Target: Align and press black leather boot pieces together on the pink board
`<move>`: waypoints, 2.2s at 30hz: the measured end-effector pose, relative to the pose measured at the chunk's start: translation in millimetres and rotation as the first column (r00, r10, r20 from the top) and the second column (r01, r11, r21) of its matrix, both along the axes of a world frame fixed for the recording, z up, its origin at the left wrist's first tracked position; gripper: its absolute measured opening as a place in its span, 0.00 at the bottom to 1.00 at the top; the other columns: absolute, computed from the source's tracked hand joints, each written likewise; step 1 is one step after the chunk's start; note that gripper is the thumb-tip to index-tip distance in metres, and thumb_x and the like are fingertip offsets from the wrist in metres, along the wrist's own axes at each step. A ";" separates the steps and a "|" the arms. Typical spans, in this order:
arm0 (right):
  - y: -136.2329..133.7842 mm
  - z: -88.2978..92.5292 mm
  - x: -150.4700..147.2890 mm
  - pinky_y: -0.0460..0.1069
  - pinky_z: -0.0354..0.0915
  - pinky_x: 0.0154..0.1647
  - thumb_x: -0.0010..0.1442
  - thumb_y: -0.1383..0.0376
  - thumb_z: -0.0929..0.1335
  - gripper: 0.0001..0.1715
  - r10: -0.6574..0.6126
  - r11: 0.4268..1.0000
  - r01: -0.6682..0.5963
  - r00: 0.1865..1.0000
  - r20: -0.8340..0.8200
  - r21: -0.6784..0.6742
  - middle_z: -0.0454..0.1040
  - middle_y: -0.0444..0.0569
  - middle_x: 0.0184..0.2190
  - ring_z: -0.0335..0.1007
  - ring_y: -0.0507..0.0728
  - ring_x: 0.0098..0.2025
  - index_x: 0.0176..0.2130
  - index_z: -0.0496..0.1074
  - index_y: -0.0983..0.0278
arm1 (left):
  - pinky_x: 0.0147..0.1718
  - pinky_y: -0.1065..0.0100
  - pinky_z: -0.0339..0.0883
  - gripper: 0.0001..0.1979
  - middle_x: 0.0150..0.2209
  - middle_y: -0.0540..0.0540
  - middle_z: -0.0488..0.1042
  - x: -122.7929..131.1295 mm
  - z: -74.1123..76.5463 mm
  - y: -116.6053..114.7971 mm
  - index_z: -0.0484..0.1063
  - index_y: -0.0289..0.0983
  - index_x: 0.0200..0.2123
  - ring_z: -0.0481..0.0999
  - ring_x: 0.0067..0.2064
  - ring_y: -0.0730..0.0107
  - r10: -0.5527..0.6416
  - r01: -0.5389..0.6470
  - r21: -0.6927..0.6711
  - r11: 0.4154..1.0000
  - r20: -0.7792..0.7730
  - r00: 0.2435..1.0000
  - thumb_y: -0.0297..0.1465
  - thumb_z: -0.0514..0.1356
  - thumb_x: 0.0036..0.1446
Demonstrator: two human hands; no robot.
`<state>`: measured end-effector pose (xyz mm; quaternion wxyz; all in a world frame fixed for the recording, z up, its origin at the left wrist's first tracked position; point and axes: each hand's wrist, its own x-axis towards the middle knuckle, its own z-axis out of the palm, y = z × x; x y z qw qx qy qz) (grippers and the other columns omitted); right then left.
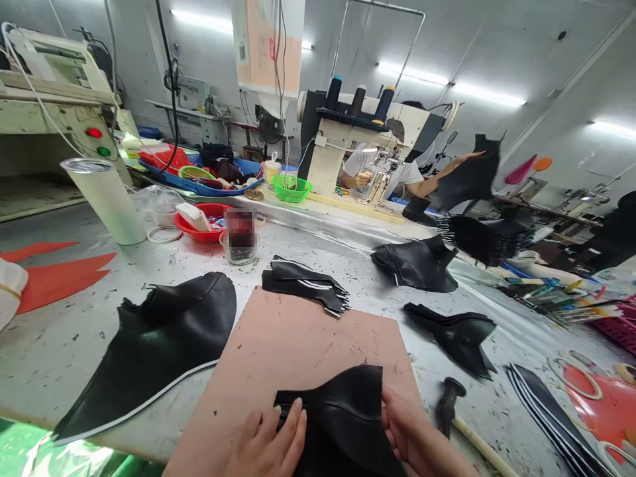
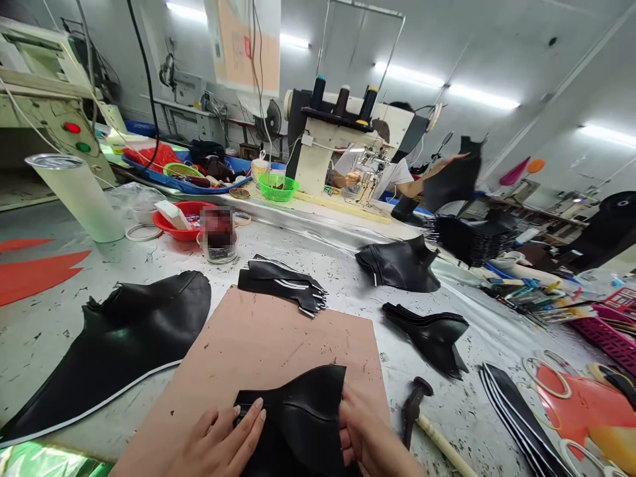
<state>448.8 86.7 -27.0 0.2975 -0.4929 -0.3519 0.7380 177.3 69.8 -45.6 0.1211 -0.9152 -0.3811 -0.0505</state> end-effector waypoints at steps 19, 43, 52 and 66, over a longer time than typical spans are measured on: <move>25.4 16.5 -17.3 0.56 0.59 0.55 0.46 0.73 0.68 0.28 -0.076 0.899 -0.216 0.779 0.622 0.380 0.72 0.51 0.49 0.67 0.61 0.51 0.48 0.66 0.63 | 0.48 0.51 0.63 0.37 0.58 0.39 0.64 24.6 20.1 7.3 0.61 0.41 0.58 0.69 0.53 0.45 0.042 -0.051 -0.330 0.943 -0.032 0.999 0.53 0.60 0.48; 6.9 15.4 21.0 0.45 0.62 0.31 0.46 0.77 0.68 0.28 -0.044 0.946 -0.172 0.772 0.634 0.275 0.65 0.35 0.23 0.66 0.51 0.27 0.46 0.62 0.60 | 0.54 0.49 0.54 0.43 0.57 0.35 0.66 59.9 -5.7 9.3 0.60 0.42 0.59 0.66 0.56 0.46 -0.118 0.142 -0.294 0.945 0.097 0.988 0.60 0.55 0.45; 0.1 25.8 16.6 0.48 0.61 0.34 0.48 0.77 0.67 0.26 -0.100 0.860 -0.348 0.604 0.791 0.374 0.68 0.40 0.27 0.66 0.54 0.31 0.46 0.65 0.62 | 0.52 0.48 0.57 0.47 0.56 0.30 0.66 86.8 14.0 17.4 0.58 0.36 0.60 0.68 0.54 0.45 -0.241 0.247 -0.451 0.858 0.072 0.968 0.61 0.54 0.44; -86.9 -33.2 11.1 0.60 0.62 0.55 0.48 0.75 0.61 0.46 -0.471 0.426 -0.757 0.281 0.836 0.495 0.63 0.59 0.59 0.62 0.65 0.57 0.65 0.47 0.68 | 0.58 0.51 0.55 0.48 0.62 0.36 0.56 79.7 22.1 36.2 0.53 0.38 0.61 0.58 0.62 0.48 -0.321 0.365 -0.631 0.685 0.188 0.928 0.58 0.59 0.42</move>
